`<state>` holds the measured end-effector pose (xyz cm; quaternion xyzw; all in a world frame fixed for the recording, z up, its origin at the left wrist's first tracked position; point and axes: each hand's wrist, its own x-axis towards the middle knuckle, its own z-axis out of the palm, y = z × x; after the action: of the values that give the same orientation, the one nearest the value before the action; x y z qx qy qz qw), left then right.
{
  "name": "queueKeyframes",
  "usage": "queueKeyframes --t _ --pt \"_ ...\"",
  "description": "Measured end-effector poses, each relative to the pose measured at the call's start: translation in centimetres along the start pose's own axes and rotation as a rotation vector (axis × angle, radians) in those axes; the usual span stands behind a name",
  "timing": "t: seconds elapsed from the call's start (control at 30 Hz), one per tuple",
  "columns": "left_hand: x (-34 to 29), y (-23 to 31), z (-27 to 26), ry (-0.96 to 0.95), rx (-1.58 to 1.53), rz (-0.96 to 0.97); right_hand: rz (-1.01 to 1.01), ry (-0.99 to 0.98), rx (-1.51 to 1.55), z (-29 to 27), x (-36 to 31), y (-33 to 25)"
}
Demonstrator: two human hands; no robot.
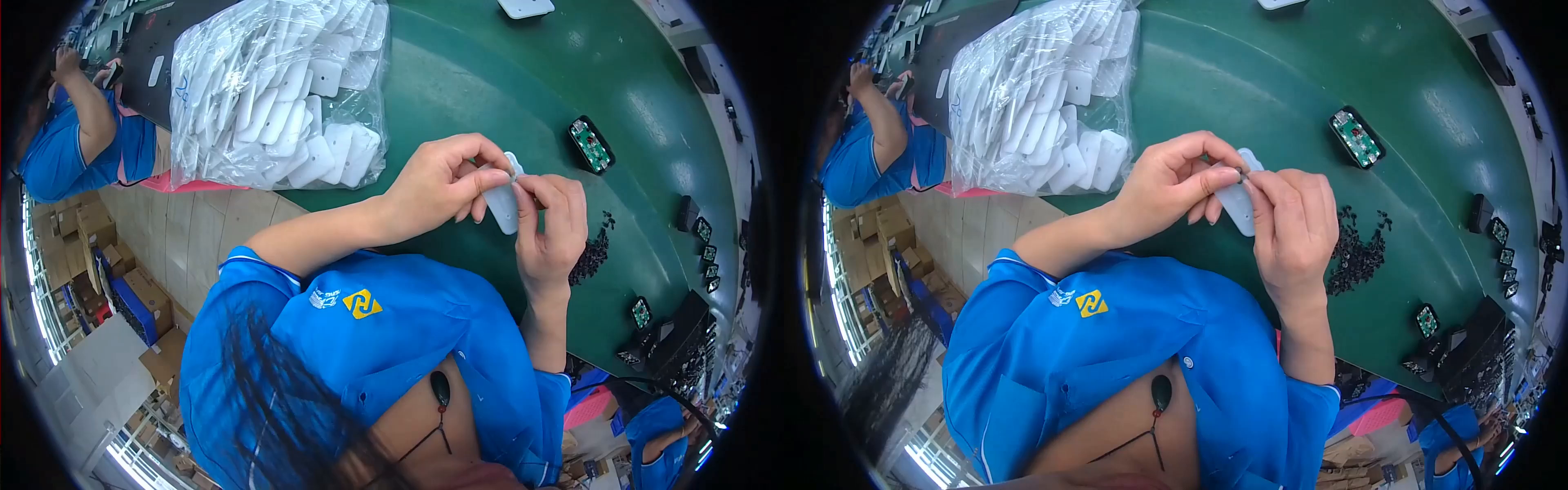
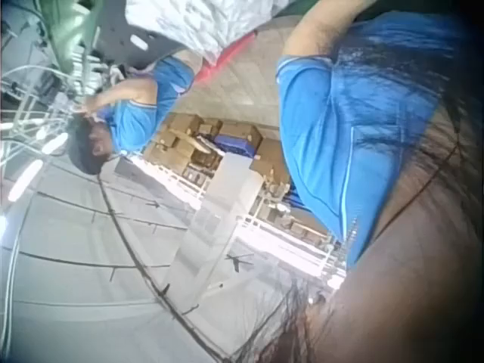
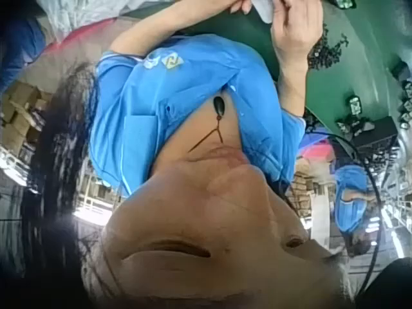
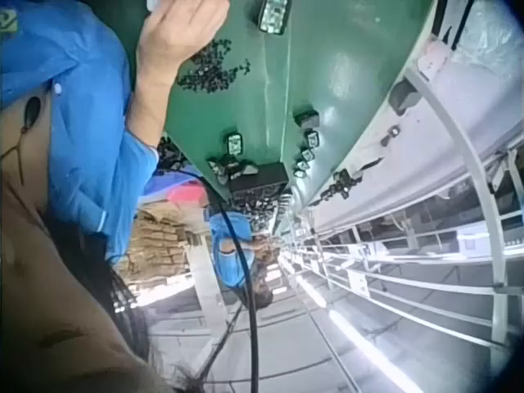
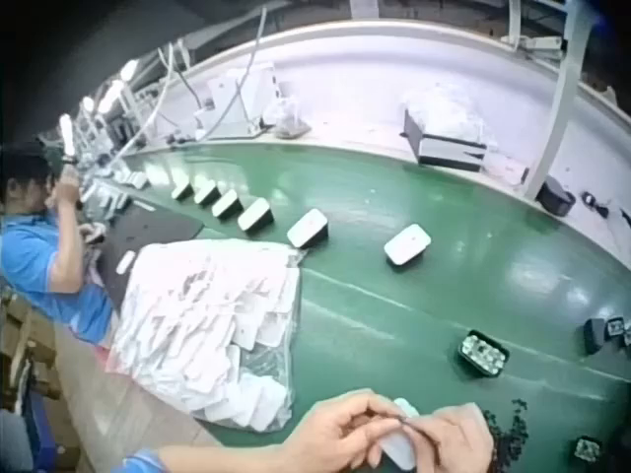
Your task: The person assembles small electronic parts by hand, placing pins and screws into plastic housings at a factory workbench.
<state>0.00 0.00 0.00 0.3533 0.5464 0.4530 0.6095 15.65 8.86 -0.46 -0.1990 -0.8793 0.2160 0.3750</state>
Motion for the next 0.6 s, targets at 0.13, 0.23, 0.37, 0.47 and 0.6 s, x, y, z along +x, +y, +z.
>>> queueKeyframes --t 0.13,0.23,0.37,0.47,0.6 --pt "0.5 -1.1 0.5 0.127 -0.216 0.236 0.191 0.016 0.089 -0.3 -0.2 -0.6" --pt "0.7 -1.4 0.4 0.167 -0.249 0.251 0.319 0.036 0.178 -0.2 -0.3 -0.9" --pt "0.3 -1.5 0.7 0.143 -0.261 0.203 0.482 0.033 0.298 -0.1 -0.7 -0.9" --pt "0.4 -1.6 0.9 0.149 -0.256 0.216 0.564 0.059 0.399 0.3 -1.0 -0.9" --pt "0.4 -1.8 1.5 0.183 -0.283 0.281 0.591 0.09 0.435 0.8 -1.4 -1.1"
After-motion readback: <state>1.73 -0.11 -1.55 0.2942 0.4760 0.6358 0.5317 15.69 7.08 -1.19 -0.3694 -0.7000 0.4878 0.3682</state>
